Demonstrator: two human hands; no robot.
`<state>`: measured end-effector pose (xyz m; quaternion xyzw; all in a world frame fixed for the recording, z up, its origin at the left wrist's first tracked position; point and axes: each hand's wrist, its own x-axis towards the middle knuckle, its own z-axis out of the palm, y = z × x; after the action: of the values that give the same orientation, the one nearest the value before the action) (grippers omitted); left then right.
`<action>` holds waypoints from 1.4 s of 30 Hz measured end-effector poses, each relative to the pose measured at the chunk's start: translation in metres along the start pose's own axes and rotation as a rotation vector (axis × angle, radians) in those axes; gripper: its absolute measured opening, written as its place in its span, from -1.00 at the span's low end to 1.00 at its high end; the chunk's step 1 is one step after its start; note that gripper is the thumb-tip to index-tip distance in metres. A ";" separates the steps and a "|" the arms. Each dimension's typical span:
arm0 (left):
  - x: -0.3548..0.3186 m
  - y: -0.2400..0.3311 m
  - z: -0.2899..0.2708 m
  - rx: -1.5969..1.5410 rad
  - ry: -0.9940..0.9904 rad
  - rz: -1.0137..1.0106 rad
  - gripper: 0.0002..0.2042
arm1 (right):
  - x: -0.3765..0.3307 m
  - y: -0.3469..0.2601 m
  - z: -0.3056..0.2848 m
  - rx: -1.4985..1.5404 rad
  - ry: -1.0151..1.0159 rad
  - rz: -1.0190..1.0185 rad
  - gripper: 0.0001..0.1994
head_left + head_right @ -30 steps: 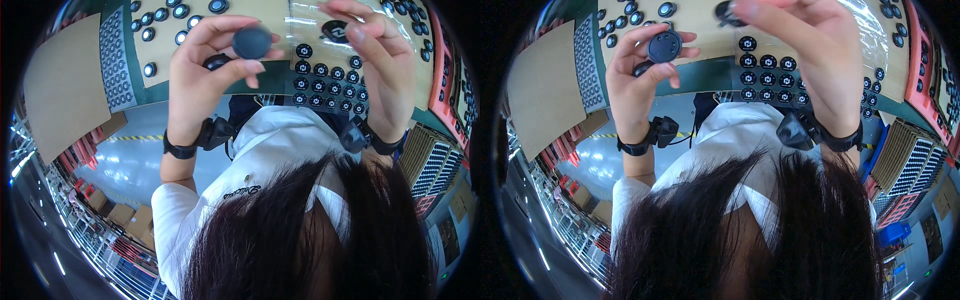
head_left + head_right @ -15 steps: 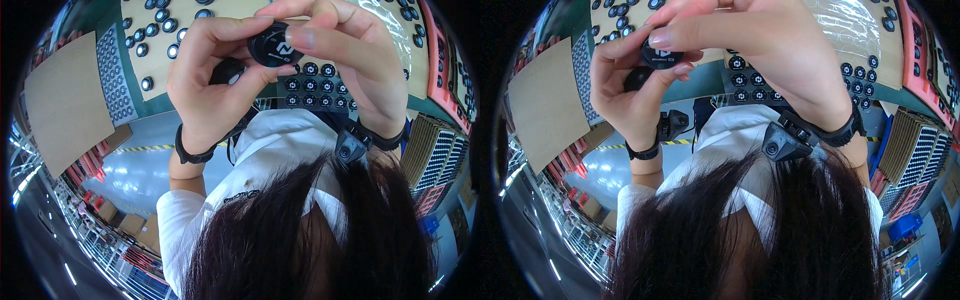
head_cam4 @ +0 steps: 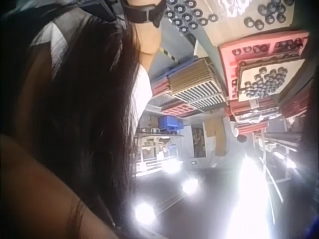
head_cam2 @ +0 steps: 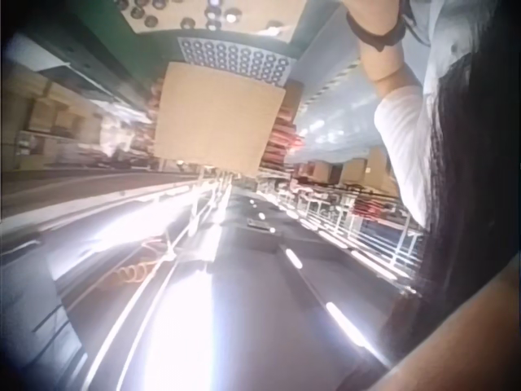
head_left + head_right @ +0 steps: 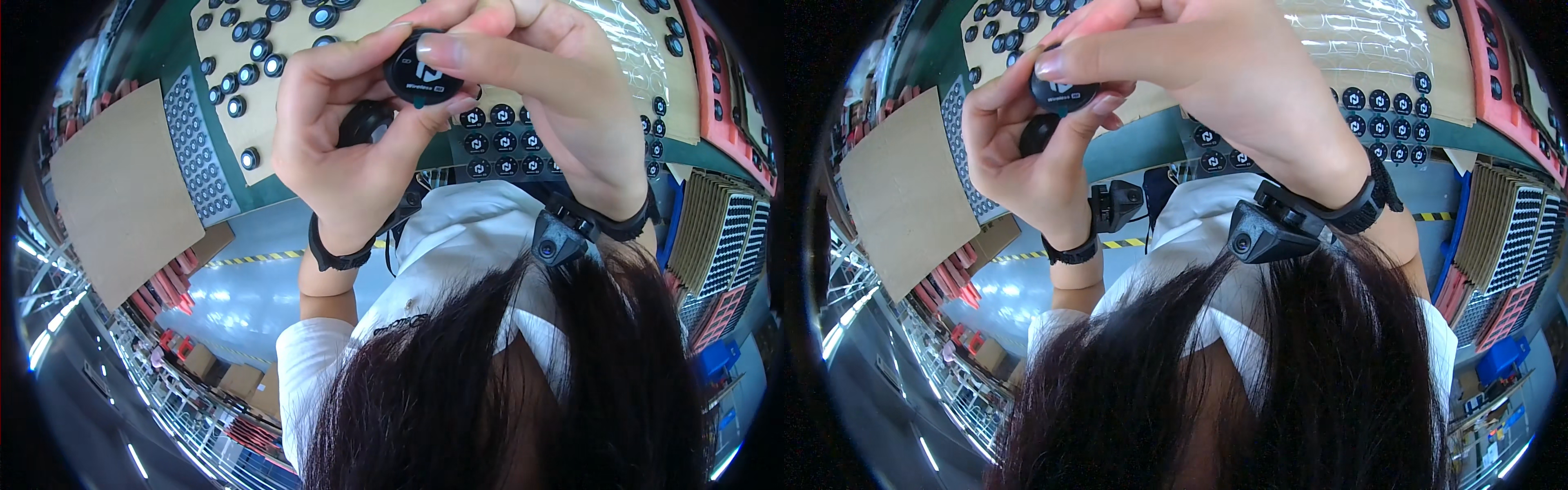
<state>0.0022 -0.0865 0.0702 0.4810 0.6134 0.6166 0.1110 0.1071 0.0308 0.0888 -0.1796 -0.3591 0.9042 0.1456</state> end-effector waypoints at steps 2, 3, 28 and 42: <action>0.000 0.000 0.001 0.009 -0.011 -0.010 -0.63 | 0.002 0.003 -0.004 0.060 -0.052 -0.028 -0.93; 0.001 0.000 0.002 0.019 -0.014 -0.022 -0.63 | 0.002 0.003 -0.004 0.081 -0.070 -0.040 -0.93; 0.099 -0.032 0.077 0.308 -0.718 -0.006 -0.67 | -0.067 -0.002 -0.115 -0.609 0.674 -0.685 -0.32; 0.118 -0.064 0.262 0.956 -0.831 1.019 -0.81 | -0.128 0.005 -0.167 -0.573 1.026 -0.693 -0.51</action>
<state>0.1039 0.1837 0.0128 0.8862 0.4248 0.0338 -0.1819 0.2927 0.0767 0.0008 -0.4914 -0.5069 0.4750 0.5254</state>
